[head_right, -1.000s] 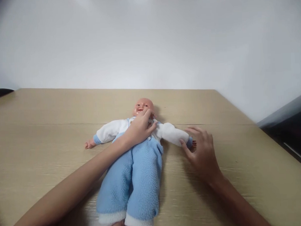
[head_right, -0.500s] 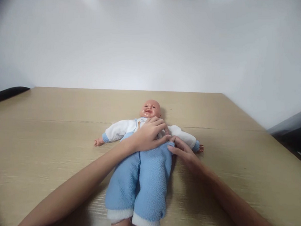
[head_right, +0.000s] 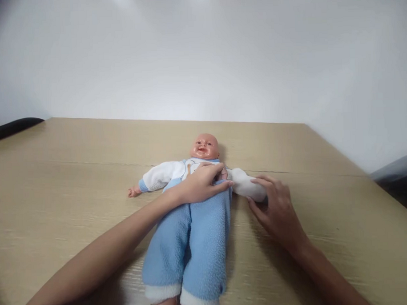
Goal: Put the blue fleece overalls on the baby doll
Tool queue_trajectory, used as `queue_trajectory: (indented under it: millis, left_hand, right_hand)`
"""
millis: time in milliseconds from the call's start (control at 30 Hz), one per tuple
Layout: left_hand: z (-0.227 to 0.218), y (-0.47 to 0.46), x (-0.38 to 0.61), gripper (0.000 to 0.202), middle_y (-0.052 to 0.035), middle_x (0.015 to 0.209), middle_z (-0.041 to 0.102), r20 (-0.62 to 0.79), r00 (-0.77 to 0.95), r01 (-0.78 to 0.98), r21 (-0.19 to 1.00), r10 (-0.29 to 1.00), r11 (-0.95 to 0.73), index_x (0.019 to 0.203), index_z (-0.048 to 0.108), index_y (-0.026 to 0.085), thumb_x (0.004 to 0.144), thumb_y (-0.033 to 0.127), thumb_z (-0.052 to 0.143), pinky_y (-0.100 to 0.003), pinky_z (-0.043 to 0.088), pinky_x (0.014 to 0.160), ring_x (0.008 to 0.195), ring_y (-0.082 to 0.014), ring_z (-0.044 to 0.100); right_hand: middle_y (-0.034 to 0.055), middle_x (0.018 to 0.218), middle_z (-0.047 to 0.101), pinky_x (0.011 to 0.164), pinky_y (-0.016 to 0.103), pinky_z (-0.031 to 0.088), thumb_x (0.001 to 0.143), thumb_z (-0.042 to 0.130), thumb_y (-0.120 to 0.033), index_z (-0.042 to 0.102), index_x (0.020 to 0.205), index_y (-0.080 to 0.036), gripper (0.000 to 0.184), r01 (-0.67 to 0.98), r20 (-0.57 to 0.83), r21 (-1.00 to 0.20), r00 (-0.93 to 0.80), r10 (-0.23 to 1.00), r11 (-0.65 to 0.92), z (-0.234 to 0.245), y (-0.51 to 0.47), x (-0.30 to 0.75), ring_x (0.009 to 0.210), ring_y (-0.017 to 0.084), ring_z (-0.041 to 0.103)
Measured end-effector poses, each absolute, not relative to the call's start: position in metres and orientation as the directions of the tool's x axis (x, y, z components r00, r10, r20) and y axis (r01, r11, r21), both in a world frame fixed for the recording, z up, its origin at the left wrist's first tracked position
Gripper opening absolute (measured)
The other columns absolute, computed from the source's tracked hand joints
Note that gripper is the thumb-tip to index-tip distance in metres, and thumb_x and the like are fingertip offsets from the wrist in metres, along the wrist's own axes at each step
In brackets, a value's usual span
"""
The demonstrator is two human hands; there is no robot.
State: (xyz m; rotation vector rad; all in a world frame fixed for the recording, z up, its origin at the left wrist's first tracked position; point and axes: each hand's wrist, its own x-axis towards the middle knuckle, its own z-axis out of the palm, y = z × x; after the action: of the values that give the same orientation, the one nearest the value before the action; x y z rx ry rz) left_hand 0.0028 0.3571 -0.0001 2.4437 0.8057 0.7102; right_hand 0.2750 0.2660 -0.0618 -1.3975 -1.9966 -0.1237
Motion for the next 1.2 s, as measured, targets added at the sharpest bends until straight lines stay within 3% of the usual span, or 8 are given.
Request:
queue_trajectory:
  millis: [100, 233, 500, 600, 733, 867, 1033, 1200]
  left_hand:
    - [0.0, 0.358, 0.003, 0.019, 0.0001, 0.09, 0.068, 0.328, 0.686, 0.378, 0.602, 0.65, -0.703, 0.105, 0.061, 0.023, 0.107, 0.041, 0.067, -0.036, 0.043, 0.087, 0.086, -0.021, 0.063]
    - [0.001, 0.356, 0.004, 0.016, 0.0007, 0.086, 0.065, 0.326, 0.688, 0.366, 0.616, 0.649, -0.698, 0.113, 0.061, 0.023, 0.107, 0.037, 0.066, -0.035, 0.045, 0.084, 0.084, -0.0206, 0.063]
    - [0.008, 0.345, 0.014, 0.051, -0.014, 0.134, 0.062, 0.472, 0.654, 0.435, 0.404, 0.591, -0.805, 0.13, 0.059, 0.022, 0.091, 0.042, 0.084, -0.048, 0.049, 0.108, 0.123, -0.0338, 0.056]
    - [0.004, 0.345, 0.019, 0.065, -0.0137, 0.142, 0.06, 0.472, 0.669, 0.433, 0.38, 0.574, -0.817, 0.14, 0.056, 0.023, 0.086, 0.041, 0.087, -0.049, 0.051, 0.109, 0.127, -0.0349, 0.055]
    - [-0.001, 0.347, 0.021, 0.051, -0.0097, 0.132, 0.067, 0.447, 0.667, 0.455, 0.389, 0.596, -0.801, 0.138, 0.061, 0.024, 0.09, 0.032, 0.077, -0.048, 0.051, 0.104, 0.117, -0.0325, 0.059]
    - [-0.004, 0.349, 0.017, 0.043, -0.0095, 0.125, 0.07, 0.481, 0.615, 0.426, 0.464, 0.625, -0.777, 0.132, 0.065, 0.023, 0.09, 0.027, 0.073, -0.046, 0.051, 0.101, 0.112, -0.0311, 0.061]
    - [-0.008, 0.352, 0.008, 0.038, -0.0107, 0.12, 0.071, 0.576, 0.497, 0.241, 0.627, 0.649, -0.741, 0.127, 0.066, 0.02, 0.092, 0.028, 0.076, -0.044, 0.052, 0.1, 0.111, -0.0293, 0.064]
    - [-0.012, 0.35, -0.001, 0.036, -0.0104, 0.12, 0.073, 0.597, 0.339, 0.073, 0.754, 0.727, -0.653, 0.126, 0.067, 0.019, 0.093, 0.029, 0.077, -0.041, 0.053, 0.1, 0.11, -0.0269, 0.068]
  right_hand:
    - [0.0149, 0.151, 0.063, 0.119, 0.063, 0.044, 0.096, 0.073, -0.047, 0.048, 0.158, -0.031, 0.069, 0.857, 0.485, -0.34, -0.193, 0.853, 0.387, -0.066, 0.272, 0.3, 0.14, 0.043, 0.059]
    - [0.0153, 0.137, 0.074, 0.106, 0.059, 0.053, 0.092, 0.076, -0.05, 0.063, 0.144, -0.029, 0.058, 0.816, 0.296, -0.504, -0.145, 0.944, 0.283, -0.066, 0.274, 0.315, 0.125, 0.042, 0.068]
    - [0.0095, 0.105, 0.081, 0.08, 0.047, 0.062, 0.08, 0.089, -0.062, 0.075, 0.119, -0.027, 0.054, 0.708, 0.347, -0.684, 0.102, 0.933, 0.177, -0.038, 0.26, 0.297, 0.088, 0.032, 0.076]
    - [0.0092, 0.119, 0.081, 0.089, 0.048, 0.064, 0.083, 0.09, -0.059, 0.076, 0.124, -0.027, 0.054, 0.663, 0.42, -0.708, 0.117, 0.9, 0.244, -0.027, 0.254, 0.278, 0.101, 0.033, 0.077]
    - [0.0106, 0.148, 0.068, 0.106, 0.047, 0.063, 0.091, 0.085, -0.053, 0.061, 0.153, -0.031, 0.071, 0.532, 0.405, -0.795, 0.109, 0.908, 0.291, -0.028, 0.246, 0.262, 0.13, 0.035, 0.07]
    - [0.0162, 0.155, 0.06, 0.11, 0.056, 0.061, 0.089, 0.086, -0.057, 0.042, 0.167, -0.029, 0.094, 0.637, 0.402, -0.723, 0.076, 0.913, 0.266, -0.048, 0.244, 0.264, 0.132, 0.04, 0.069]
    - [0.0183, 0.148, 0.063, 0.119, 0.066, 0.052, 0.102, 0.07, -0.047, 0.049, 0.157, -0.027, 0.062, 0.766, 0.347, -0.529, -0.197, 0.917, 0.365, -0.074, 0.248, 0.257, 0.14, 0.042, 0.061]
    - [0.0159, 0.169, 0.047, 0.131, 0.062, 0.04, 0.104, 0.059, -0.025, 0.039, 0.167, -0.028, 0.067, 0.722, 0.294, -0.439, -0.447, 0.845, 0.535, -0.08, 0.25, 0.236, 0.159, 0.037, 0.041]
